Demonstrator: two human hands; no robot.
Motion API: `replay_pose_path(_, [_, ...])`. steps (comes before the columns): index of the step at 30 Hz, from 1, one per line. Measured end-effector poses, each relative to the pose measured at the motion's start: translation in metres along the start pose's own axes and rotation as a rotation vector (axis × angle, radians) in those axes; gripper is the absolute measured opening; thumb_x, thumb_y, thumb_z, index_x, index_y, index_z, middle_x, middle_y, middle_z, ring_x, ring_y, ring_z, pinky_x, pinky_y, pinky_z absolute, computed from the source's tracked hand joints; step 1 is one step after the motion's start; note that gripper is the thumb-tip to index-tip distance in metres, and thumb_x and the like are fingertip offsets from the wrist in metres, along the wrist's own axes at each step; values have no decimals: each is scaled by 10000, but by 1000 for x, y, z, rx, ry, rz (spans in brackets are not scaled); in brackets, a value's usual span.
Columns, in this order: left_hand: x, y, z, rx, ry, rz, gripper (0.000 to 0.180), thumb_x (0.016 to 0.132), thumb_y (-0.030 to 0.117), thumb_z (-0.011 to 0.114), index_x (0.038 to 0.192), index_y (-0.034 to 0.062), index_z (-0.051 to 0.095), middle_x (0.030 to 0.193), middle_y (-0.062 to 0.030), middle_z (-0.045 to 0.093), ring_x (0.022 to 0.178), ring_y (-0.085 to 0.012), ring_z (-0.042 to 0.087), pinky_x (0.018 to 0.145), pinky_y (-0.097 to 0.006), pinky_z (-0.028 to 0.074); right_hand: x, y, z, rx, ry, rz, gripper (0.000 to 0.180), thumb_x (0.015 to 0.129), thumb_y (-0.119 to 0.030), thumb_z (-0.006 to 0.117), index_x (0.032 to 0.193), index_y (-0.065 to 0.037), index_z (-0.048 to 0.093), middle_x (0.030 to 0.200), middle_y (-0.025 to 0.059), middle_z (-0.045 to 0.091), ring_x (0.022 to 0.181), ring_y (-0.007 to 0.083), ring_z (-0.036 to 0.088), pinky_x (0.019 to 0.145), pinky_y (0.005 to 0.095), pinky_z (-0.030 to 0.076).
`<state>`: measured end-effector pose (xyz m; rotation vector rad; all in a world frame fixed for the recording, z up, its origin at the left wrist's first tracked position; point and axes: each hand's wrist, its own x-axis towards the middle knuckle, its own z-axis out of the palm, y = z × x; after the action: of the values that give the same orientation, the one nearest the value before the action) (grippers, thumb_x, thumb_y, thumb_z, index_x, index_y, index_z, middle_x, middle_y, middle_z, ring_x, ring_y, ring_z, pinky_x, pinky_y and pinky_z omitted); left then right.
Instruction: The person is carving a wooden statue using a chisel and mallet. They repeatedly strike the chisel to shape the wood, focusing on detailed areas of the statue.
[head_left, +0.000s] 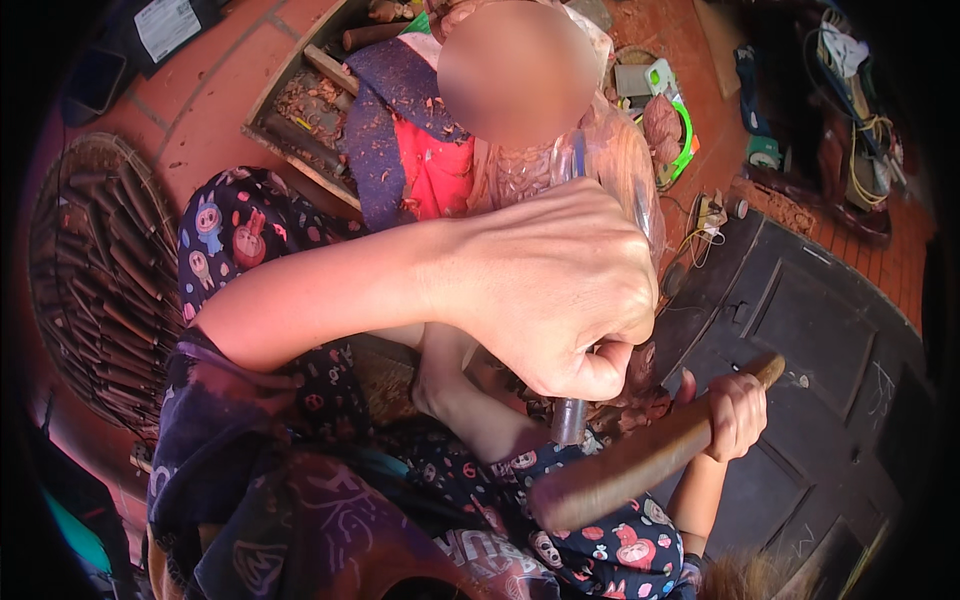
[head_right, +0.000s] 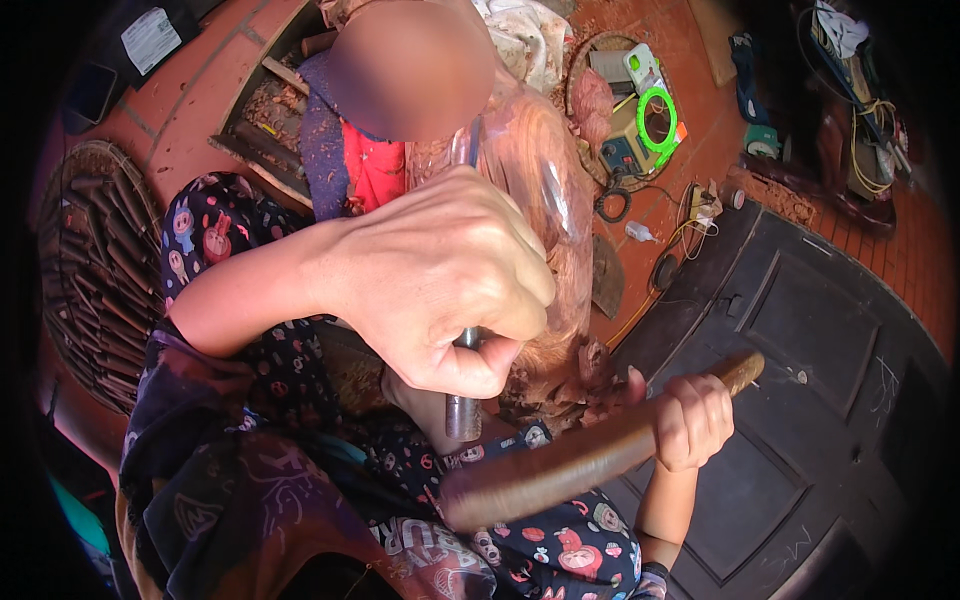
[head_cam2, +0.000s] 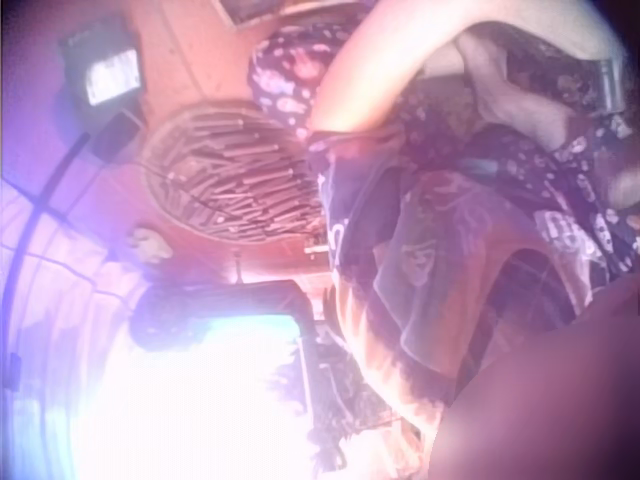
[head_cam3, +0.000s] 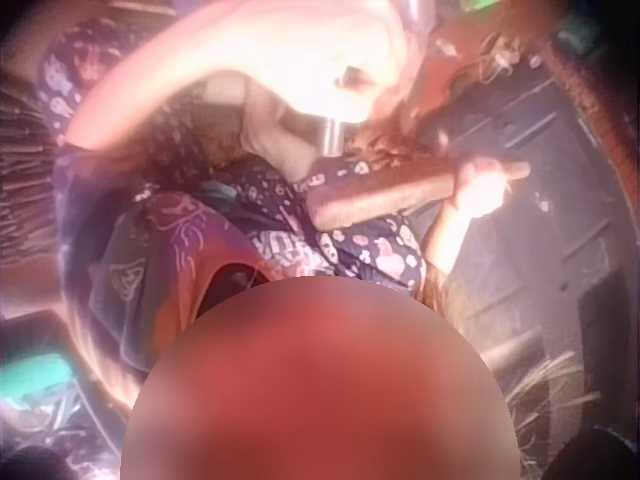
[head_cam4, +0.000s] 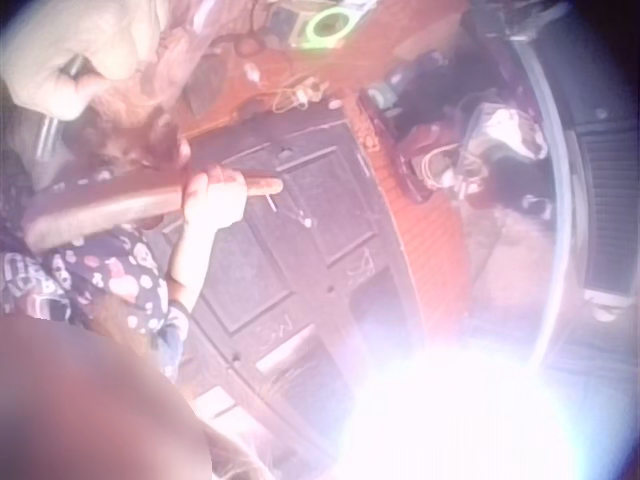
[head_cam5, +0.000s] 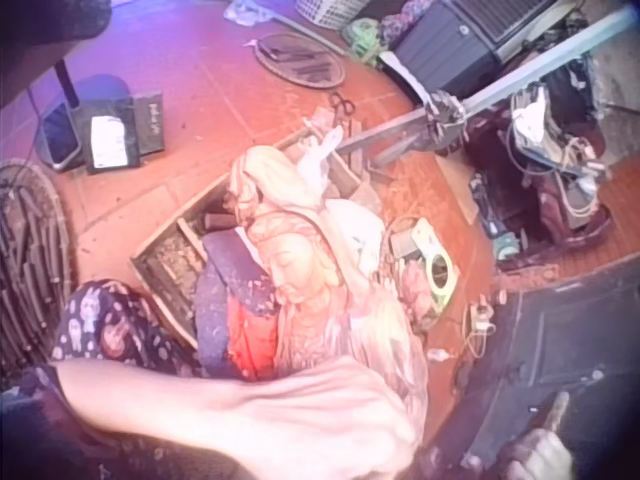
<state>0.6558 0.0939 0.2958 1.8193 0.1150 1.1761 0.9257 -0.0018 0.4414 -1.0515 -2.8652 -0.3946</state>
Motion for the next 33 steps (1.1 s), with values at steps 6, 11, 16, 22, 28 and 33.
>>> replay_pose_path(6, [-1, 38, 35, 190, 48, 70, 383, 802, 328, 679, 527, 108, 529, 576, -22, 509, 567, -194, 559, 543, -337, 472, -5, -8, -8, 77, -34, -24, 372, 732, -88, 874, 817, -43, 515, 708, 101, 599, 589, 259, 596, 530, 369, 514])
replay_pose_path(11, [-13, 62, 61, 46, -226, -156, 526, 826, 544, 666, 653, 56, 571, 678, -64, 548, 637, -227, 592, 596, -346, 497, -8, -26, 2, 157, -149, -141, 348, 728, -120, 859, 820, -129, 523, 904, 53, 679, 644, 155, 583, 565, 286, 487])
replay_pose_path(16, [-20, 76, 58, 53, -326, -227, 385, 849, 390, 711, 844, 35, 563, 754, -87, 572, 699, -255, 648, 622, -373, 520, -11, -42, 5, 157, -320, -86, 204, 800, -132, 748, 791, -136, 544, 1242, 101, 690, 593, 127, 521, 557, 248, 446])
replay_pose_path(22, [-20, 87, 53, -51, -412, -370, 308, 905, 297, 678, 916, 27, 532, 717, -124, 597, 659, -302, 671, 567, -414, 522, -10, -59, 3, 211, -585, -17, 117, 769, -114, 662, 847, -120, 575, 1388, 174, 602, 576, 121, 524, 557, 260, 452])
replay_pose_path(28, [-37, 98, 83, -110, -150, -301, 139, 812, 93, 644, 898, -9, 602, 654, -170, 626, 636, -320, 673, 543, -405, 501, -12, -65, 18, 161, -641, -69, 100, 778, -120, 649, 854, -109, 584, 1409, 219, 572, 594, 139, 544, 582, 283, 474])
replay_pose_path(33, [-28, 104, 101, -45, -201, -215, 180, 847, 157, 654, 851, 26, 531, 710, -126, 604, 684, -285, 662, 574, -394, 506, -11, -72, 7, 69, -673, -46, 92, 788, -142, 637, 854, -101, 587, 1408, 247, 562, 600, 144, 554, 597, 293, 489])
